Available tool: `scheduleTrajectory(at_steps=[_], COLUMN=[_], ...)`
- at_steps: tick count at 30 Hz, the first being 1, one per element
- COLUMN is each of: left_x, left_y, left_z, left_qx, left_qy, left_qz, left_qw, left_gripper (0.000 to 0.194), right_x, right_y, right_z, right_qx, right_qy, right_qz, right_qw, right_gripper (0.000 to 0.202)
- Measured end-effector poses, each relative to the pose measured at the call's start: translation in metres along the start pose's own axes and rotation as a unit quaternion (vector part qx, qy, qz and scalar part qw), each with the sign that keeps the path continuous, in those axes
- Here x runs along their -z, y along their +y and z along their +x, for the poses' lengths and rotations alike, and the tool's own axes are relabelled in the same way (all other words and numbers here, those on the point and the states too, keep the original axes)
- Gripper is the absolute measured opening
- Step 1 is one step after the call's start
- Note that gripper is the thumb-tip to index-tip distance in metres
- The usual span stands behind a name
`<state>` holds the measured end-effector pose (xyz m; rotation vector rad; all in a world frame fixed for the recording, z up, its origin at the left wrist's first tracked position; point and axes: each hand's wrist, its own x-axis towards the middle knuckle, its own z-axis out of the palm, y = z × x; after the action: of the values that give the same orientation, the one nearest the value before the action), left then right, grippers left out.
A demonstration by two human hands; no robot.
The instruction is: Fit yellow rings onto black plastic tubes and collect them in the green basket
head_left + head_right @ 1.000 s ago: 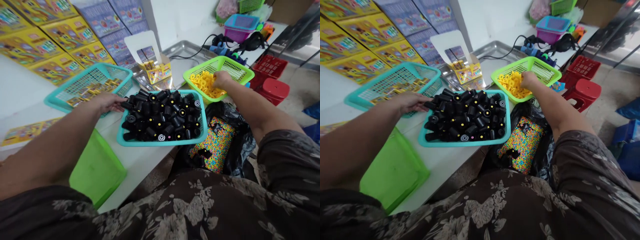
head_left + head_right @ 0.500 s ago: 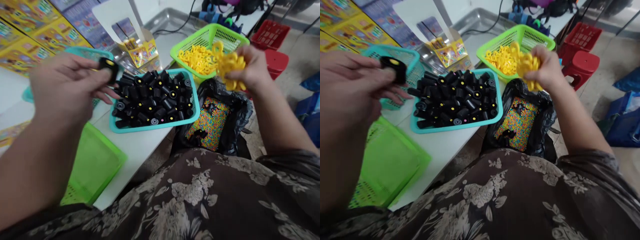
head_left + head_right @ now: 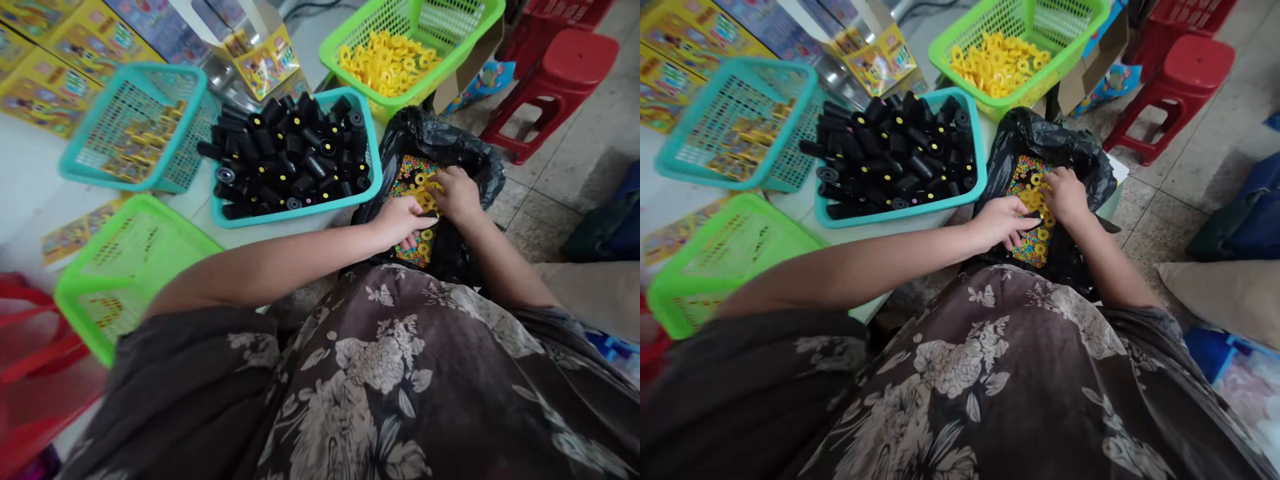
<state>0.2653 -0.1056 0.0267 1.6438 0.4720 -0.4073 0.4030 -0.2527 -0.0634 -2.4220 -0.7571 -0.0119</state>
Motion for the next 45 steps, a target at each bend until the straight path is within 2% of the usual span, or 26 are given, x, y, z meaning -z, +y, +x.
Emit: scheduleTrajectory(at_steps=[3,5,8,10,14,15,17,19,21,23,25,29,31,36,39,42,43,45], left_x=[-0.033,-0.045,-0.048,-0.043,-0.021,-0.014,0.002,0.016,0.023,0.024,0.023,0.026,0.030,0.033,0.035,0.038,0.039,0.039], left_y=[-0.014,-0.025,-0.044,-0.058,-0.083,-0.089,-0.102,-0.115,-0.126,-0.134,-0.140,-0.147,-0.148,-0.150,-0.150,-0.150,-0.150,-0.149], left_z=[0.025,0.034,0.039,0.039,0.038,0.037,0.035,0.034,0.033,0.034,0.037,0.041,0.041,0.035,0.032,0.031,0.030,0.029], left_qx=[0.030,0.020,-0.012,-0.033,-0.071,-0.091,-0.162,-0.250,-0.296,-0.288,-0.262,-0.250,-0.260,-0.265,-0.278,-0.296,-0.301,-0.313], left_qy=[0.050,0.062,0.040,0.020,-0.029,-0.026,0.032,0.110,0.133,0.108,0.103,0.148,0.147,0.120,0.155,0.192,0.202,0.206], left_qz=[-0.096,-0.162,-0.231,-0.251,-0.213,-0.176,-0.054,0.117,0.283,0.395,0.446,0.446,0.435,0.416,0.378,0.308,0.275,0.198], left_qw=[0.994,0.985,0.972,0.967,0.974,0.980,0.985,0.955,0.903,0.865,0.850,0.847,0.849,0.862,0.869,0.884,0.891,0.906], left_gripper=[0.024,0.017,0.016,0.019,0.020,0.019,0.018,0.020,0.029,0.035,0.029,0.020,0.018,0.014,0.014,0.015,0.018,0.029], right_x=[0.004,0.006,0.005,0.000,-0.019,-0.024,-0.030,-0.031,-0.032,-0.033,-0.034,-0.034,-0.034,-0.043,-0.051,-0.058,-0.060,-0.063], right_y=[-0.004,-0.005,-0.009,-0.013,-0.017,-0.017,-0.018,-0.021,-0.028,-0.038,-0.048,-0.061,-0.066,-0.082,-0.081,-0.066,-0.061,-0.052], right_z=[-0.022,-0.039,-0.060,-0.071,-0.086,-0.088,-0.090,-0.088,-0.082,-0.075,-0.069,-0.062,-0.060,-0.047,-0.041,-0.045,-0.049,-0.059], right_qx=[-0.060,-0.125,-0.188,-0.181,-0.134,-0.123,-0.099,-0.067,-0.027,0.009,0.022,0.028,0.039,0.050,0.035,0.006,-0.004,-0.016], right_qy=[0.032,0.010,-0.027,-0.028,0.000,0.005,0.002,-0.021,-0.067,-0.122,-0.171,-0.229,-0.246,-0.291,-0.270,-0.186,-0.156,-0.110], right_qz=[0.171,0.318,0.484,0.516,0.463,0.440,0.364,0.237,0.087,-0.043,-0.141,-0.266,-0.294,-0.306,-0.252,-0.087,-0.012,0.129], right_qw=[0.983,0.940,0.854,0.837,0.876,0.890,0.926,0.969,0.994,0.992,0.975,0.936,0.923,0.905,0.929,0.979,0.988,0.985], right_gripper=[0.022,0.022,0.027,0.036,0.051,0.050,0.043,0.036,0.033,0.036,0.040,0.036,0.032,0.033,0.033,0.033,0.034,0.039])
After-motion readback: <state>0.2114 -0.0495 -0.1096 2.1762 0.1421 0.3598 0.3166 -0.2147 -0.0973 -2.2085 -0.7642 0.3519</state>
